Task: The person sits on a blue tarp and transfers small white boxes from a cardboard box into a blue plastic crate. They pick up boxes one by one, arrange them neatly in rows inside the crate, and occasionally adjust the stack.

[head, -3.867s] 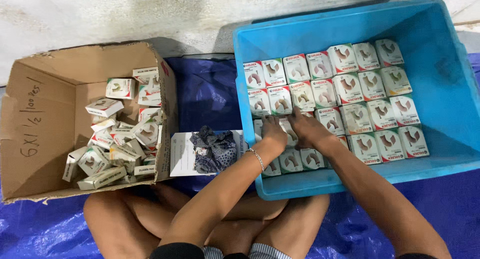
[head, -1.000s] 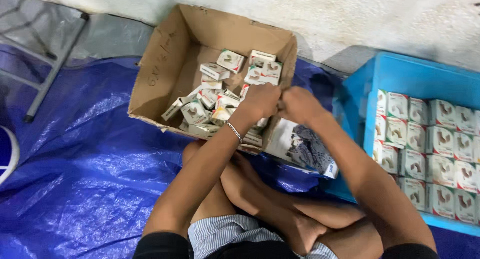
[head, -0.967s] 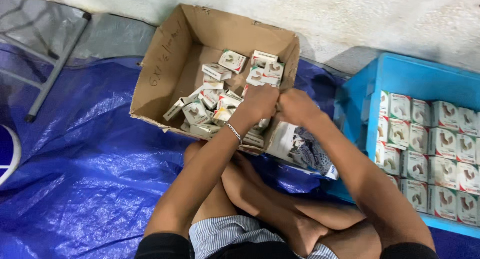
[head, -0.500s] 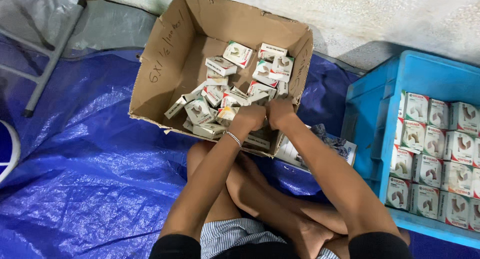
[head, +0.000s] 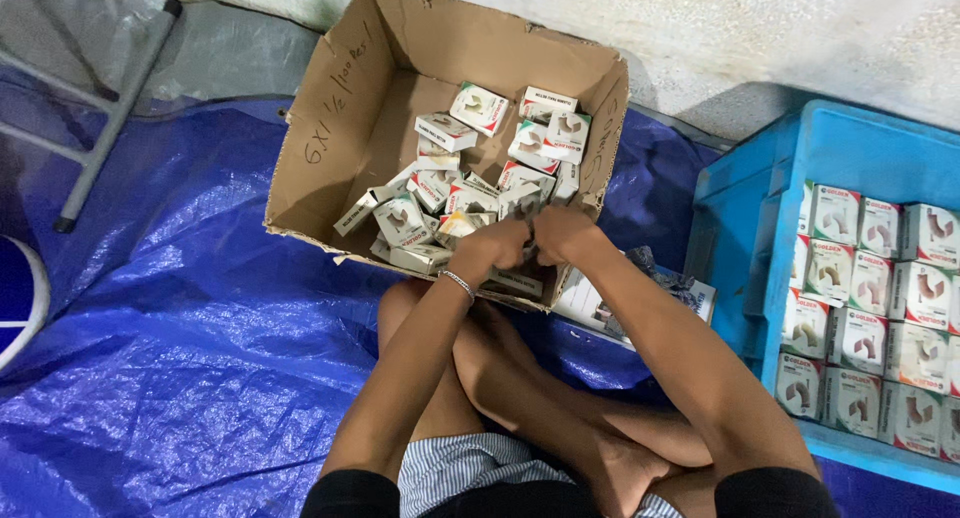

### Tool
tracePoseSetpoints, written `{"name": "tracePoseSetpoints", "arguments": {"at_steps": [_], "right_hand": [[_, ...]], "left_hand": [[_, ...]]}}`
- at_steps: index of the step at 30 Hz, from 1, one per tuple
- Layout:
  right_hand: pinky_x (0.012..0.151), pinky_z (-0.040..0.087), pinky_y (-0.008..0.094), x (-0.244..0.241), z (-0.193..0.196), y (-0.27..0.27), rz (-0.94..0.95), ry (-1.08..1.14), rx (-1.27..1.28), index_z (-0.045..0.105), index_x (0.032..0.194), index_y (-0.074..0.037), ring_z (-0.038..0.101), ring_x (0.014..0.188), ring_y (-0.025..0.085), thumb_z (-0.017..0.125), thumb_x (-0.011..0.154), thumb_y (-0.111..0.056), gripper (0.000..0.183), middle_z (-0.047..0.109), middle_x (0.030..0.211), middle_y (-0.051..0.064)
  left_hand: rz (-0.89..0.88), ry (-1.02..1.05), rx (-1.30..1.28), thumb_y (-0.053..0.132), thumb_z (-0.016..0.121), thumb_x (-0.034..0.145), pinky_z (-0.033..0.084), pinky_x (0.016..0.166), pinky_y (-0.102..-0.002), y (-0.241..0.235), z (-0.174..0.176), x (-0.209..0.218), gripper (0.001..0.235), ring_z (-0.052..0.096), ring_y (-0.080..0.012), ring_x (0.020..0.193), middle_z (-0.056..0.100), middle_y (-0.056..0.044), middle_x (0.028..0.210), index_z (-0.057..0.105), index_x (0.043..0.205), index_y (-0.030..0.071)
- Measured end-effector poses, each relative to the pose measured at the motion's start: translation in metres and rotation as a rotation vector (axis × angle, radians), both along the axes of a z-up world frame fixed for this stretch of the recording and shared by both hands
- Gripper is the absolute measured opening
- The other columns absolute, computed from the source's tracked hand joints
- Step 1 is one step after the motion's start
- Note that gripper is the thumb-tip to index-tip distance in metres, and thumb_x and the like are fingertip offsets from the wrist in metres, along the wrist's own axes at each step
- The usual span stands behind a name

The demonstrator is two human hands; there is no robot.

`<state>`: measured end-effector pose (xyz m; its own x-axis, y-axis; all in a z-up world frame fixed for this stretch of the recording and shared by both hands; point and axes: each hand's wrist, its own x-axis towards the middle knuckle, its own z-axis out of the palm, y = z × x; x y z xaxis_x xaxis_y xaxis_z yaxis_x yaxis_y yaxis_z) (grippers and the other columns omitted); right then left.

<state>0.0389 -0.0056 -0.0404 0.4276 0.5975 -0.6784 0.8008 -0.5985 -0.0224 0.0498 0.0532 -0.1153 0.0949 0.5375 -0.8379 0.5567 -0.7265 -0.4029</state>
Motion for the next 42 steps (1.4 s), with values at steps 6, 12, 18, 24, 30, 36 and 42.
{"name": "tracePoseSetpoints", "arguments": {"at_steps": [6, 12, 18, 24, 30, 36, 42], "right_hand": [[0.052, 0.055, 0.039, -0.016, 0.076, -0.001, -0.071, 0.111, 0.092, 0.072, 0.072, 0.002, 0.064, 0.058, 0.026, 0.068, 0.088, -0.036, 0.041, 0.068, 0.069, 0.018], [0.077, 0.057, 0.050, -0.037, 0.111, -0.050, -0.216, 0.258, 0.564, 0.073, 0.104, 0.008, 0.068, 0.094, 0.046, 0.084, 0.069, -0.048, 0.068, 0.072, 0.100, 0.028], [0.076, 0.054, 0.052, -0.043, 0.139, -0.089, -0.134, 0.286, 0.956, 0.067, 0.095, 0.002, 0.066, 0.090, 0.044, 0.086, 0.061, -0.031, 0.051, 0.068, 0.093, 0.023], [0.078, 0.053, 0.052, -0.064, 0.152, -0.134, -0.293, 0.222, 0.997, 0.064, 0.115, 0.000, 0.067, 0.093, 0.043, 0.087, 0.062, -0.013, 0.059, 0.069, 0.102, 0.024], [0.093, 0.045, 0.068, -0.083, 0.160, -0.160, -0.471, 0.191, 0.851, 0.048, 0.128, -0.001, 0.053, 0.119, 0.054, 0.088, 0.066, -0.007, 0.074, 0.061, 0.119, 0.027], [0.113, 0.034, 0.064, -0.081, 0.110, -0.187, -0.674, 0.224, 0.511, 0.024, 0.152, 0.001, 0.030, 0.140, 0.052, 0.092, 0.063, -0.051, 0.124, 0.030, 0.153, 0.031], [0.096, 0.053, 0.054, -0.084, 0.011, -0.213, -0.624, -0.133, 0.536, 0.048, 0.144, -0.022, 0.050, 0.125, 0.048, 0.079, 0.081, -0.038, 0.071, 0.046, 0.140, 0.018]], "left_hand": [[-0.531, -0.706, -0.775, 0.031, 0.069, 0.082, 0.055, 0.083, -0.043, 0.071, 0.039, -0.062, 0.048, 0.065, -0.0322, 0.104, 0.069, -0.013, 0.120, 0.067, 0.126, 0.013], [-0.540, -0.780, -0.950, 0.057, 0.094, 0.052, 0.048, 0.099, -0.053, 0.067, 0.070, -0.056, 0.099, 0.058, -0.0463, 0.118, 0.065, -0.019, 0.127, 0.063, 0.130, 0.005], [-0.673, -0.849, -0.929, 0.062, 0.093, 0.046, 0.052, 0.095, -0.049, 0.045, 0.128, -0.062, 0.092, 0.065, -0.0418, 0.108, 0.071, -0.019, 0.112, 0.068, 0.117, 0.008], [-0.811, -0.977, -0.801, 0.050, 0.086, 0.060, 0.055, 0.084, -0.054, 0.001, 0.201, -0.092, 0.074, 0.069, -0.0423, 0.097, 0.072, -0.021, 0.098, 0.065, 0.107, -0.002], [-1.239, -1.142, -0.358, 0.068, 0.086, 0.046, 0.056, 0.070, -0.050, -0.058, 0.132, -0.077, 0.088, 0.070, -0.0357, 0.081, 0.069, -0.012, 0.081, 0.058, 0.101, 0.006], [-1.383, -1.050, -0.124, 0.069, 0.079, 0.063, 0.042, 0.051, -0.035, -0.091, 0.116, -0.094, 0.092, 0.066, -0.0239, 0.064, 0.070, -0.007, 0.073, 0.058, 0.134, 0.014], [-1.300, -0.938, -0.205, 0.065, 0.079, 0.064, 0.039, 0.041, -0.035, -0.098, 0.090, -0.097, 0.066, 0.060, -0.0238, 0.056, 0.066, -0.007, 0.068, 0.073, 0.107, 0.015]]}}
